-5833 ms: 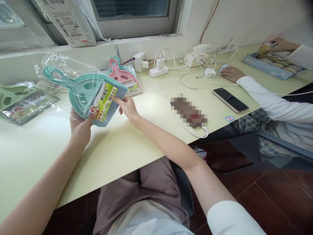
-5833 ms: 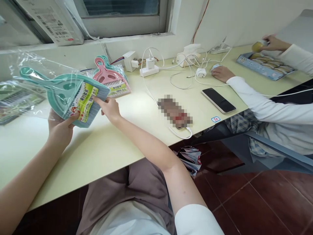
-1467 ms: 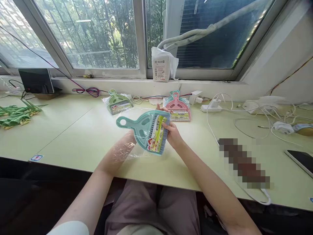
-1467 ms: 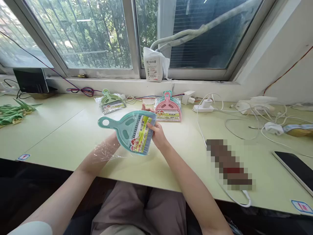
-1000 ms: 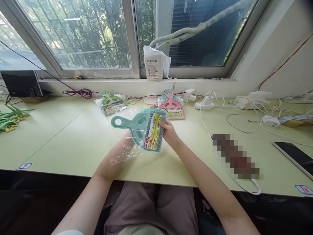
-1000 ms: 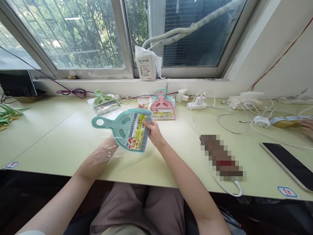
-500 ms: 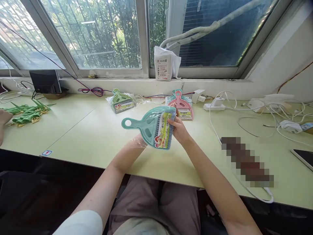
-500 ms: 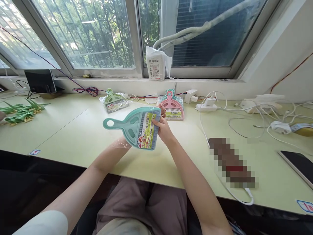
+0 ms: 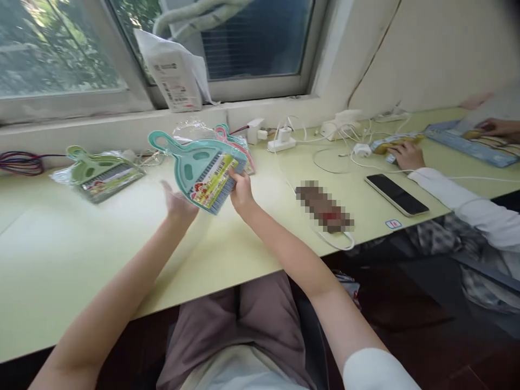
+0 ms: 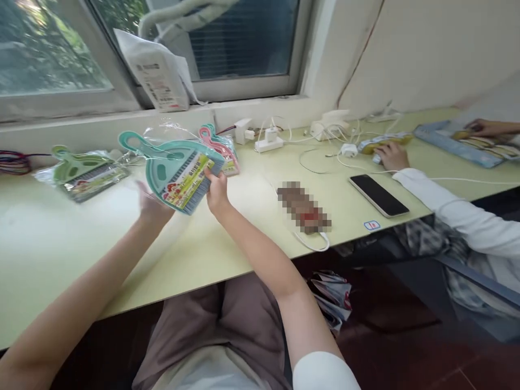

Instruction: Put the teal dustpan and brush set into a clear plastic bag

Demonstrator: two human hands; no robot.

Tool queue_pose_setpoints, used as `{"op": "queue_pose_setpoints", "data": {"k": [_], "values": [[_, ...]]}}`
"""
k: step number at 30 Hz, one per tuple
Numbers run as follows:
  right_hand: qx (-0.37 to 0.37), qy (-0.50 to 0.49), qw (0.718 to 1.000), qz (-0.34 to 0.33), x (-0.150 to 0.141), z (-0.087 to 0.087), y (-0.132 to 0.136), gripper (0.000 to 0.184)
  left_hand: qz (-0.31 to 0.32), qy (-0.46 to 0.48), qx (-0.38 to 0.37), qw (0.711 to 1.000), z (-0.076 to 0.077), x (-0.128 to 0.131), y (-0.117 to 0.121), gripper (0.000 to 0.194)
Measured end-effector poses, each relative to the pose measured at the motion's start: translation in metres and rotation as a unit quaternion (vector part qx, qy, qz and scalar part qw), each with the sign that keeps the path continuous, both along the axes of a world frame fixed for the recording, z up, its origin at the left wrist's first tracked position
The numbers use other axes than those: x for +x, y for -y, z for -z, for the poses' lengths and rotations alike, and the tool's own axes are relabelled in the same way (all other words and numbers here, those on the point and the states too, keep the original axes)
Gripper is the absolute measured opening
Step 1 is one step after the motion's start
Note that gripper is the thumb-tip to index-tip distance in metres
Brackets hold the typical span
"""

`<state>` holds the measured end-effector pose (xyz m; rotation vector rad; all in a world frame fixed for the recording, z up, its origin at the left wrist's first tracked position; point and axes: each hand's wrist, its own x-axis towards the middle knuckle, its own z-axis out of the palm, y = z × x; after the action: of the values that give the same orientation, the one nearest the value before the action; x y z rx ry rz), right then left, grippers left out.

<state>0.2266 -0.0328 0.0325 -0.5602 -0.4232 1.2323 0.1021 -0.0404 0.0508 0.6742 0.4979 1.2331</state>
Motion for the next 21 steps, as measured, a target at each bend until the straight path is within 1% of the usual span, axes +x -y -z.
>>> {"op": "queue_pose_setpoints", "data": {"k": [1, 2, 3, 5, 6, 7, 8, 10, 12, 14, 17, 19, 21], "values": [[-0.008, -0.005, 1.0, 0.012, 0.001, 0.002, -0.002, 0.02, 0.002, -0.004, 0.003, 1.0, 0.004, -0.008, -0.001, 0.071], [-0.017, -0.009, 1.0, 0.02, 0.001, 0.004, -0.004, 0.02, -0.006, -0.024, 0.012, 1.0, 0.007, -0.015, -0.001, 0.074], [-0.024, -0.011, 0.999, 0.024, 0.0, 0.006, -0.004, 0.021, -0.022, -0.059, 0.025, 0.998, 0.011, -0.02, 0.0, 0.068], [-0.03, -0.013, 0.999, 0.026, -0.004, 0.01, -0.004, 0.02, -0.066, -0.138, 0.035, 0.988, 0.018, -0.022, 0.003, 0.043], [-0.032, -0.012, 0.999, 0.028, -0.006, 0.011, -0.004, 0.019, -0.085, -0.167, 0.038, 0.981, 0.022, -0.019, 0.005, 0.034], [-0.034, -0.01, 0.999, 0.032, -0.007, 0.012, -0.003, 0.019, -0.098, -0.185, 0.04, 0.977, 0.026, -0.014, 0.008, 0.032], [-0.034, -0.008, 0.999, 0.04, -0.008, 0.013, -0.003, 0.019, -0.098, -0.194, 0.041, 0.975, 0.029, -0.008, 0.01, 0.033], [-0.035, -0.001, 0.998, 0.057, -0.007, 0.015, -0.003, 0.019, -0.071, -0.206, 0.04, 0.975, 0.036, 0.002, 0.016, 0.036], [-0.035, 0.01, 0.997, 0.068, -0.004, 0.016, -0.003, 0.02, -0.039, -0.222, 0.038, 0.973, 0.041, 0.007, 0.02, 0.04], [-0.038, 0.023, 0.996, 0.073, -0.003, 0.016, -0.004, 0.021, -0.015, -0.235, 0.034, 0.971, 0.044, 0.005, 0.02, 0.043], [-0.047, 0.021, 0.996, 0.074, -0.002, 0.017, -0.006, 0.021, 0.008, -0.238, 0.047, 0.97, 0.046, -0.004, 0.013, 0.043], [-0.046, 0.006, 0.996, 0.072, -0.002, 0.017, -0.008, 0.023, 0.007, -0.228, 0.067, 0.971, 0.046, -0.01, 0.005, 0.043], [-0.04, -0.002, 0.997, 0.072, -0.002, 0.019, -0.008, 0.025, -0.014, -0.219, 0.075, 0.973, 0.046, -0.016, -0.004, 0.042]]}}
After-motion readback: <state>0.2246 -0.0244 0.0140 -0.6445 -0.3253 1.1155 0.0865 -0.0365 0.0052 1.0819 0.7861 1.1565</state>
